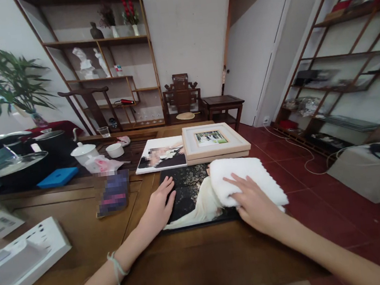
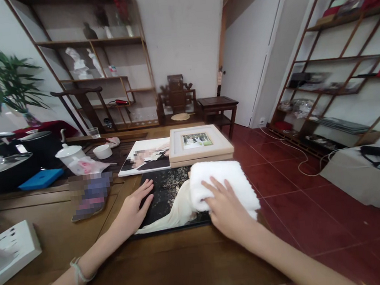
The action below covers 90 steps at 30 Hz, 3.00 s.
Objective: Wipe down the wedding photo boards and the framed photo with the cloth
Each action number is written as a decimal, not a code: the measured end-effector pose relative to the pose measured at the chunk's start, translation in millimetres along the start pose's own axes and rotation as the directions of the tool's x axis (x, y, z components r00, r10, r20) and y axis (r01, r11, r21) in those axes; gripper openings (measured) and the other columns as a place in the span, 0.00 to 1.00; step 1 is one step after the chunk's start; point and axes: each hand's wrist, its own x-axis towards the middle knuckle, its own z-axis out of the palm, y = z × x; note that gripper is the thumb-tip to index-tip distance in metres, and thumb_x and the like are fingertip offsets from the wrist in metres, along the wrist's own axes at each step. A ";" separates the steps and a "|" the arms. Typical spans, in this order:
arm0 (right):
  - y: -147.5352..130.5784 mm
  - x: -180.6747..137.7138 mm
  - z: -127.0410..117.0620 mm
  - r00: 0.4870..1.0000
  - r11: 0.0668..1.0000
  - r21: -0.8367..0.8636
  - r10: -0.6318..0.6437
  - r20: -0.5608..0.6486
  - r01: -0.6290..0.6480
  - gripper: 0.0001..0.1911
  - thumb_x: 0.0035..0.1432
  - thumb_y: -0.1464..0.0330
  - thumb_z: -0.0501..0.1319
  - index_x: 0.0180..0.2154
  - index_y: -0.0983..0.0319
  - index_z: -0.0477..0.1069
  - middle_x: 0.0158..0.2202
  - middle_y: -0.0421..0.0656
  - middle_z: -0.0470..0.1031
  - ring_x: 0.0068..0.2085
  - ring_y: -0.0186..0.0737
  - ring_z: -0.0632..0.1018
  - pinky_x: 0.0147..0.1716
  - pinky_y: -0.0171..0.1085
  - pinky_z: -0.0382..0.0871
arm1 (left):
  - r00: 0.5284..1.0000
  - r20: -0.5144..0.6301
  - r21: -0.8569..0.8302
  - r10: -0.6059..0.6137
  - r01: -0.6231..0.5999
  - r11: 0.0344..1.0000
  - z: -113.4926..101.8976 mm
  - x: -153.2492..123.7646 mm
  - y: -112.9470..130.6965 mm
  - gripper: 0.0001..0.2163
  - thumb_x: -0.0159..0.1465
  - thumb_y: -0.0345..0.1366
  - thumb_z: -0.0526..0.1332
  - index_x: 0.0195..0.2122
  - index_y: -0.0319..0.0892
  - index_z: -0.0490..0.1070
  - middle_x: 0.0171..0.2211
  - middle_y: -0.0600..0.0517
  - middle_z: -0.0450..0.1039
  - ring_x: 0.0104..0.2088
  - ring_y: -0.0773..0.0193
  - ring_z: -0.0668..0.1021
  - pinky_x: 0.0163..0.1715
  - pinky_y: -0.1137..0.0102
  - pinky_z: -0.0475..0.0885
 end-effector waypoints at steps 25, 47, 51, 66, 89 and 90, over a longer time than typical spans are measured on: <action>-15.7 1.7 -4.0 0.999 1.000 -0.004 0.004 0.046 -0.004 0.20 0.45 0.80 0.51 0.39 0.64 0.73 0.59 0.49 0.58 0.61 0.55 0.53 0.56 0.60 0.46 | 1.000 -0.005 -0.023 0.004 -0.004 1.000 0.1 1.6 -5.2 0.17 0.63 0.37 0.49 0.47 0.36 0.70 0.53 0.41 0.67 0.55 0.53 0.67 0.54 0.55 0.63; 25.5 18.8 -9.1 0.999 0.998 0.054 -0.037 0.028 0.036 0.21 0.44 0.81 0.49 0.39 0.66 0.72 0.57 0.53 0.62 0.61 0.49 0.56 0.57 0.53 0.50 | 1.000 0.014 -0.037 0.006 -0.005 0.999 0.6 1.2 -4.4 0.18 0.63 0.38 0.49 0.48 0.34 0.69 0.54 0.39 0.66 0.56 0.52 0.66 0.55 0.56 0.62; -4.8 28.8 -3.5 0.996 0.995 0.075 -0.072 0.043 0.069 0.23 0.43 0.82 0.50 0.41 0.64 0.72 0.59 0.48 0.58 0.62 0.52 0.52 0.57 0.58 0.44 | 1.000 0.006 -0.027 -0.005 0.005 1.000 -0.1 1.0 -3.8 0.18 0.63 0.37 0.49 0.49 0.36 0.68 0.54 0.41 0.66 0.56 0.54 0.66 0.55 0.56 0.62; -25.0 -32.9 -6.4 0.987 0.979 0.127 -0.161 0.017 0.157 0.18 0.40 0.82 0.49 0.29 0.63 0.72 0.60 0.44 0.57 0.63 0.48 0.50 0.59 0.56 0.44 | 1.000 0.027 0.006 -0.002 0.002 1.000 -2.8 0.4 -0.6 0.17 0.63 0.36 0.48 0.49 0.36 0.68 0.55 0.42 0.66 0.57 0.55 0.66 0.55 0.57 0.62; -20.7 -37.2 -9.6 0.991 0.986 0.109 -0.130 0.013 0.128 0.18 0.38 0.83 0.48 0.28 0.63 0.71 0.61 0.42 0.56 0.63 0.45 0.49 0.60 0.53 0.43 | 0.999 0.037 -0.011 0.002 -0.001 1.000 0.4 1.4 -5.5 0.18 0.63 0.37 0.47 0.49 0.34 0.68 0.55 0.40 0.64 0.57 0.53 0.64 0.56 0.58 0.61; -12.4 -37.0 -10.6 0.996 0.991 0.101 -0.094 0.005 0.093 0.18 0.38 0.83 0.48 0.29 0.63 0.71 0.61 0.44 0.56 0.63 0.45 0.49 0.60 0.53 0.44 | 0.999 0.041 -0.006 0.005 -0.004 1.000 0.5 1.7 -5.9 0.19 0.63 0.38 0.47 0.49 0.33 0.68 0.55 0.40 0.64 0.57 0.53 0.64 0.56 0.57 0.60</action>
